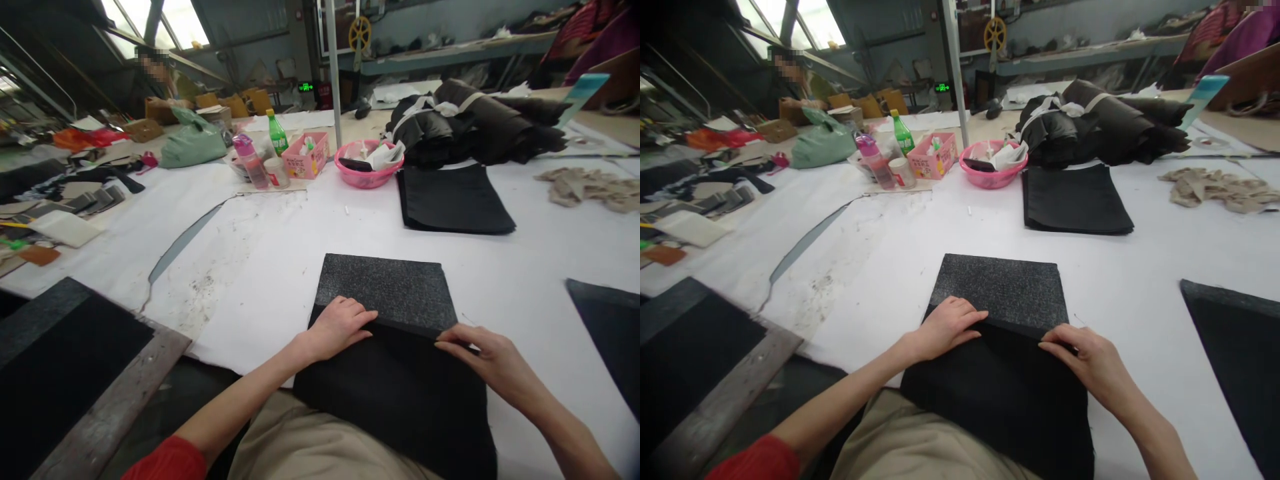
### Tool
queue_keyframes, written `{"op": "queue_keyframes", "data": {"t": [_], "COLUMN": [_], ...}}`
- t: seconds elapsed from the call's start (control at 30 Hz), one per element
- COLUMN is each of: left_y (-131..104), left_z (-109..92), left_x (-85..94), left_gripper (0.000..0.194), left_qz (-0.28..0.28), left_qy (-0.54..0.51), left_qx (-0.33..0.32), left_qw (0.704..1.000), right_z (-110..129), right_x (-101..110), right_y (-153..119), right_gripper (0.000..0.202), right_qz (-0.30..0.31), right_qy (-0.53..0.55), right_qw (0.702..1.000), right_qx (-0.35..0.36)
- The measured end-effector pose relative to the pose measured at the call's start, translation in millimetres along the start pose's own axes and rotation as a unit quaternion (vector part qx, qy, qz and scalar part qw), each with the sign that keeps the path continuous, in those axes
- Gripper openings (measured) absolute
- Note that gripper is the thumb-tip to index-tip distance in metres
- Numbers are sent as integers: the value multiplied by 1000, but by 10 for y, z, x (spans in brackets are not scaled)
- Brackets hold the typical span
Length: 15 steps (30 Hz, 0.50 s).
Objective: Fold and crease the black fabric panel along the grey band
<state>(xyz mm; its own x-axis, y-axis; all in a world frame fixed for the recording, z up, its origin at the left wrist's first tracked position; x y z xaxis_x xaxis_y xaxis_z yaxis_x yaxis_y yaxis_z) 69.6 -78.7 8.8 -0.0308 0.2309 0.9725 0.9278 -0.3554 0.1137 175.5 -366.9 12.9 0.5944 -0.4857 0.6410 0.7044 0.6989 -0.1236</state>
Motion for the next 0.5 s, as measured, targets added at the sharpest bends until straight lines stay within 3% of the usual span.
{"op": "queue_keyframes", "data": {"t": [0.13,0.5], "left_y": [54,-224], "left_z": [80,315], "left_x": [-58,81], "left_gripper": [25,30], "left_qz": [31,47], "left_qy": [-33,-102], "left_qx": [20,96], "left_qw": [999,989], "right_z": [-29,-228], "right_x": [35,12], "right_y": [-66,-145], "right_gripper": [32,40], "right_qz": [-2,-48], "right_qy": [98,162], "right_qw": [992,974], "right_qx": [-82,-153]}}
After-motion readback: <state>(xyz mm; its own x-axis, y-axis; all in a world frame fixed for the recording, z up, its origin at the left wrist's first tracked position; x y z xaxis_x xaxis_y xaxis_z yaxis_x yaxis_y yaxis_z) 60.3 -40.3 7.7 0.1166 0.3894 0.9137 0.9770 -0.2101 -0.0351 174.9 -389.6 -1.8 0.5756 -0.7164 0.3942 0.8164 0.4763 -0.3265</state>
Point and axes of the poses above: each hand's wrist, its own y-axis towards the middle knuckle, its own x-axis out of the back of the hand, z = x × y, the point moved 2 cm from there along y, towards the middle knuckle, and after that the axes turned 7 degrees about y, right-handed, at the moved point
